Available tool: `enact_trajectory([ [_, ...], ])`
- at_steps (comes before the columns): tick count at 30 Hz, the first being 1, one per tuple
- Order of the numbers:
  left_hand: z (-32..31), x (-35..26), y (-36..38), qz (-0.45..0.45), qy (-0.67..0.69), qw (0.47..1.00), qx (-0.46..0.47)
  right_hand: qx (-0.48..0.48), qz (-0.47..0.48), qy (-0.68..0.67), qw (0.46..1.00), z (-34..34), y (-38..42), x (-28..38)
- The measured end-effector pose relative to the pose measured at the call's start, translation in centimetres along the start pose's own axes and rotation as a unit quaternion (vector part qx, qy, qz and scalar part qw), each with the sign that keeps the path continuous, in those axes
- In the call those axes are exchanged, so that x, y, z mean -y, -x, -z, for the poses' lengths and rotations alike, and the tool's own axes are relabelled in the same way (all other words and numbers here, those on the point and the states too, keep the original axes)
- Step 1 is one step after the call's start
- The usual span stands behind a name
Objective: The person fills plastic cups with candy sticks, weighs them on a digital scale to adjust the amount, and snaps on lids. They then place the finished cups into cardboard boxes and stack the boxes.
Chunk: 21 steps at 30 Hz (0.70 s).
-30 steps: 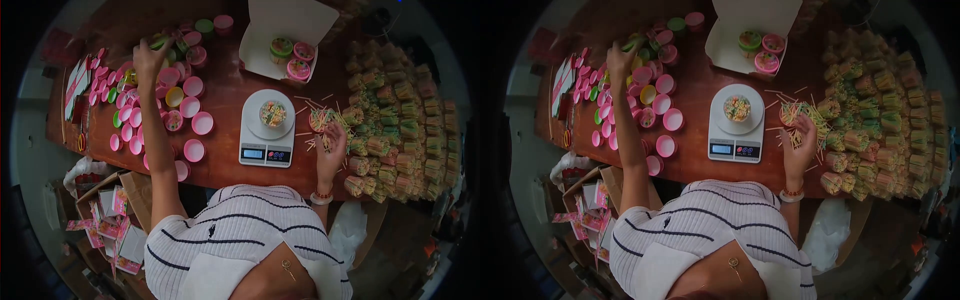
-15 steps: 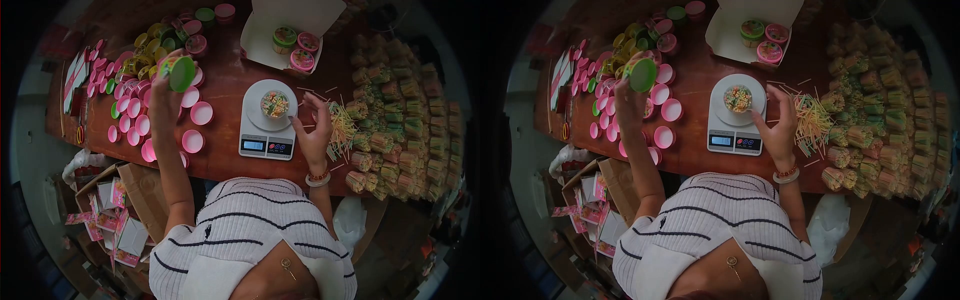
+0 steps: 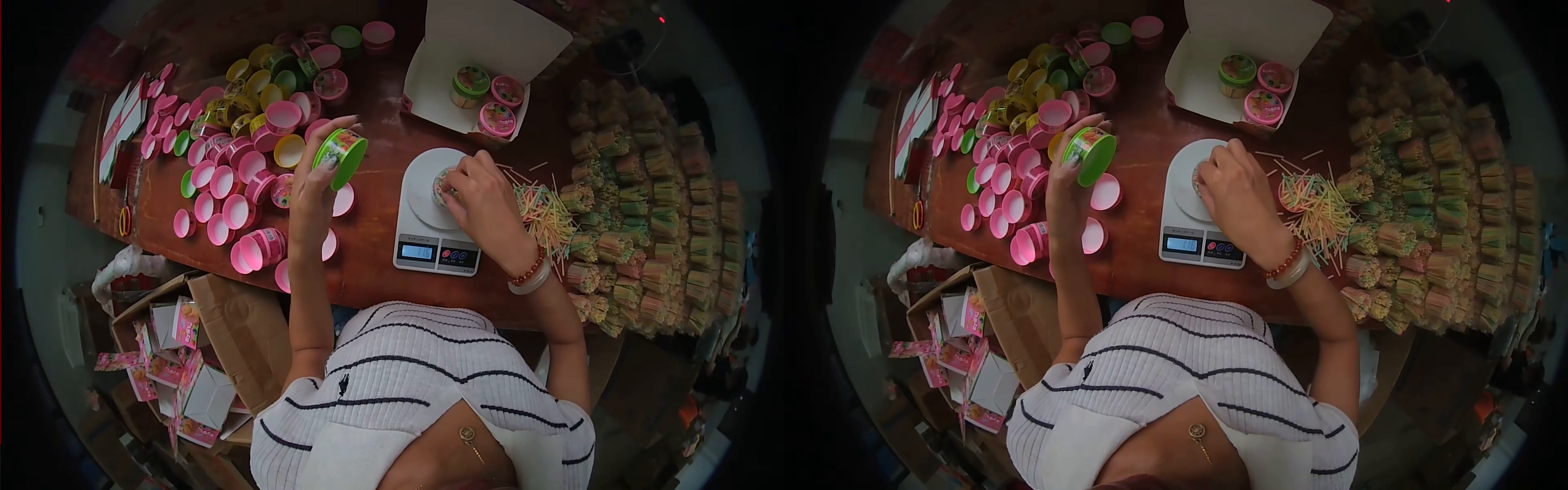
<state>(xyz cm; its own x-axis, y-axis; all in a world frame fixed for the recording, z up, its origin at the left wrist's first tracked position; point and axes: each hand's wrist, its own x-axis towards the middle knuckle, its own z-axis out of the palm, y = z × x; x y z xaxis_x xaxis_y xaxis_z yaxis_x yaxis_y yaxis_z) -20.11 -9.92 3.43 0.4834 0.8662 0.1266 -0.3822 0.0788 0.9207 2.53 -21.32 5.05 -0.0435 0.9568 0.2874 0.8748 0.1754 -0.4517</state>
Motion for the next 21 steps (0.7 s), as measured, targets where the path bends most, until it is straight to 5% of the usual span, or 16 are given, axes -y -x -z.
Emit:
enact_trajectory([
  [6,1.0,-1.0,0.7,-0.001,-0.004,1.000,-0.026,0.055,0.028,0.109,0.992,-0.5,-1.1,0.2],
  [12,2.0,-1.0,1.2,0.003,-0.003,0.999,-0.034,0.039,0.021,-0.005,0.999,2.7,-0.3,0.0],
  [18,3.1,-1.2,1.6,0.003,0.010,0.997,-0.072,-0.114,-0.262,-0.067,0.956,9.3,7.1,-5.0],
  [21,3.1,-1.1,1.4,0.018,0.015,0.996,-0.082,-0.069,-0.376,-0.070,0.921,8.8,11.6,-10.2],
])
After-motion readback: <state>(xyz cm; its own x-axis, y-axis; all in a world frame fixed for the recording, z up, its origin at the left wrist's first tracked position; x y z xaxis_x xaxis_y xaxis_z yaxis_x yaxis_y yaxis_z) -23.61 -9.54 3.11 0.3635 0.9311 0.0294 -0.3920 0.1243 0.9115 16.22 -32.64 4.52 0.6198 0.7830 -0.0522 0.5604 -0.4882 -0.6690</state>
